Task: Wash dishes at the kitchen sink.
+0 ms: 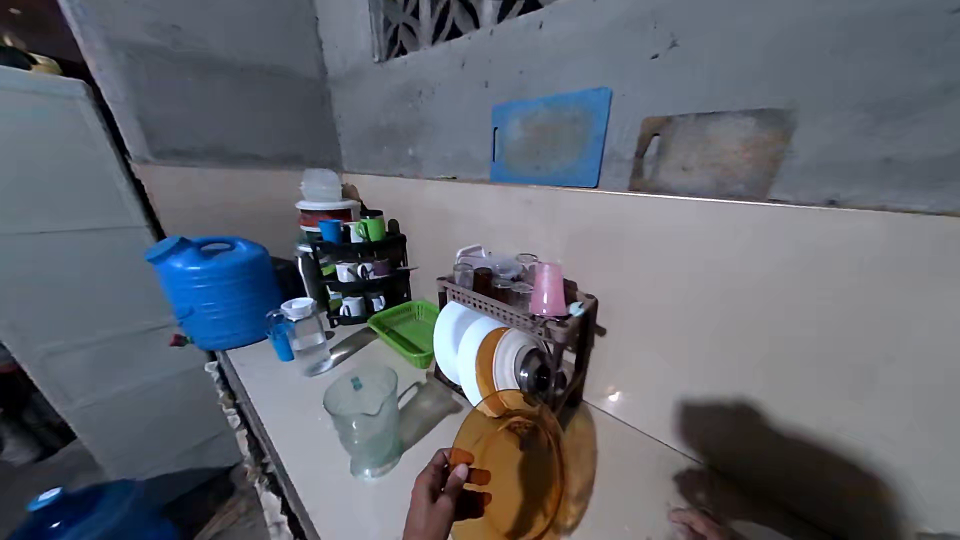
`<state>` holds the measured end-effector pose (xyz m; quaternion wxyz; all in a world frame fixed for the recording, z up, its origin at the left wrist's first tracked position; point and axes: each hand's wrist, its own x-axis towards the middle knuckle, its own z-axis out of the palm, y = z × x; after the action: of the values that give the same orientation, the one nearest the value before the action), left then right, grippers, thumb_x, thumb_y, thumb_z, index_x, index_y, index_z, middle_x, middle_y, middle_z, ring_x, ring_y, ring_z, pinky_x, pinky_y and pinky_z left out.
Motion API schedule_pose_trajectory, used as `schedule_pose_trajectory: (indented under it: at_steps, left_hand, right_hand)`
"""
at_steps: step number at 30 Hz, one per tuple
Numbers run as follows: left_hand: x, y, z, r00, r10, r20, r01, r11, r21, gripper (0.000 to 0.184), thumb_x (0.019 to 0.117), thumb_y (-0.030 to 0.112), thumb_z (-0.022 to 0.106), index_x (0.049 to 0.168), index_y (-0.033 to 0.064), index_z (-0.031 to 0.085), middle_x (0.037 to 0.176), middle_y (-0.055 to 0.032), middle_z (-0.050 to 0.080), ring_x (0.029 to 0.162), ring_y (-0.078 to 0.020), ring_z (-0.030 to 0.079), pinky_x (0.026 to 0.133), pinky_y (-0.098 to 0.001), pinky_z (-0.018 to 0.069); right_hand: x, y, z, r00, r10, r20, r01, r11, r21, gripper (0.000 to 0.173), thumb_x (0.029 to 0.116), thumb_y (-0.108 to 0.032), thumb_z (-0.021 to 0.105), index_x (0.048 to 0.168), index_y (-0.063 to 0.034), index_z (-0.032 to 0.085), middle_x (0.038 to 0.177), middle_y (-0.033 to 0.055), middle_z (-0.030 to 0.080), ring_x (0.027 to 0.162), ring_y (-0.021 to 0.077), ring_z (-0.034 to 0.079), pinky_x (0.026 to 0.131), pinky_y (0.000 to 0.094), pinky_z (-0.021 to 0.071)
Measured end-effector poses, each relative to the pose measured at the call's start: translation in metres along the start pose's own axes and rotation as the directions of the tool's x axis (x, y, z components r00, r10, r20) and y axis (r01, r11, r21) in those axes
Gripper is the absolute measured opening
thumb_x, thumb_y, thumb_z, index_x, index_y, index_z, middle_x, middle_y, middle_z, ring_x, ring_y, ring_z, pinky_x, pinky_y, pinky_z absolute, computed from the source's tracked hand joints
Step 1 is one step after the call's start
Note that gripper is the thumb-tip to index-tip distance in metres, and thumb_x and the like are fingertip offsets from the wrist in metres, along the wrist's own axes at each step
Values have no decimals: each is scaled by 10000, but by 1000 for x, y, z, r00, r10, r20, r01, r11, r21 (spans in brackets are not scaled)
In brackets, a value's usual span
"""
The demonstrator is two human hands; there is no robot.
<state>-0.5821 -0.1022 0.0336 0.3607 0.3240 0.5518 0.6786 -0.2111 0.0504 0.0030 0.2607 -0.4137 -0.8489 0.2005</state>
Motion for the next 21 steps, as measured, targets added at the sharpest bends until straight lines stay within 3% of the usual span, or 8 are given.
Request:
schedule_pose_trajectory:
  at_steps: [5, 7, 10, 14, 17, 21]
  left_hand:
    - [53, 18, -47, 990, 75, -120, -72, 997, 33, 214, 1034, 26, 442, 1214, -62, 517, 942, -160, 719, 725, -255, 746, 643, -406, 653]
    - [67, 24, -56, 977, 104, -184, -100, 995, 29, 205, 1035, 13, 443, 1210, -62, 518, 926, -145, 709, 696, -225, 740, 621, -379, 651]
    - [87, 29, -66, 954, 169, -246, -154, 985, 81, 232, 1025, 24, 465, 1224, -73, 532, 944, -131, 680, 719, -177, 722, 626, -342, 638]
    - [112, 30, -73, 920, 285, -270, -241, 953, 185, 221, 998, 67, 500, 1164, -60, 574, 921, -108, 681, 736, -149, 715, 637, -322, 631]
    - [125, 30, -77, 904, 320, -285, -254, 936, 244, 226, 982, 83, 512, 1146, -46, 599, 913, -102, 679, 758, -150, 705, 663, -326, 613]
    - [143, 25, -82, 911, 302, -280, -239, 942, 237, 202, 996, 66, 511, 1139, -46, 601, 917, -116, 682, 749, -170, 711, 660, -344, 620]
  right_hand:
    - [73, -81, 68, 996, -34, 86, 37, 999, -36, 324, 985, -161, 587, 1251, -17, 703, 1222, 212, 700, 1128, 399, 675, 962, 589, 529]
    - [108, -110, 90, 973, 52, 224, -27, 993, -115, 381, 995, -162, 585, 1357, -61, 648, 1331, 212, 649, 1218, 415, 623, 999, 634, 476]
    - [159, -154, 117, 931, 115, 347, -33, 972, -233, 470, 980, -115, 588, 1449, -115, 571, 1396, 202, 604, 1264, 394, 597, 1030, 599, 477]
    - [214, -184, 148, 912, 173, 373, -13, 919, -394, 621, 959, -81, 603, 1552, -170, 442, 1443, 266, 531, 1246, 463, 580, 1005, 639, 466]
    - [250, -199, 163, 920, 187, 344, -26, 907, -421, 791, 908, -16, 634, 1613, -203, 325, 1586, 210, 399, 1315, 465, 526, 1019, 663, 442]
    - [284, -214, 170, 933, 178, 313, -31, 906, -421, 782, 921, 42, 569, 1616, -209, 311, 1525, 226, 473, 1342, 476, 499, 1019, 662, 449]
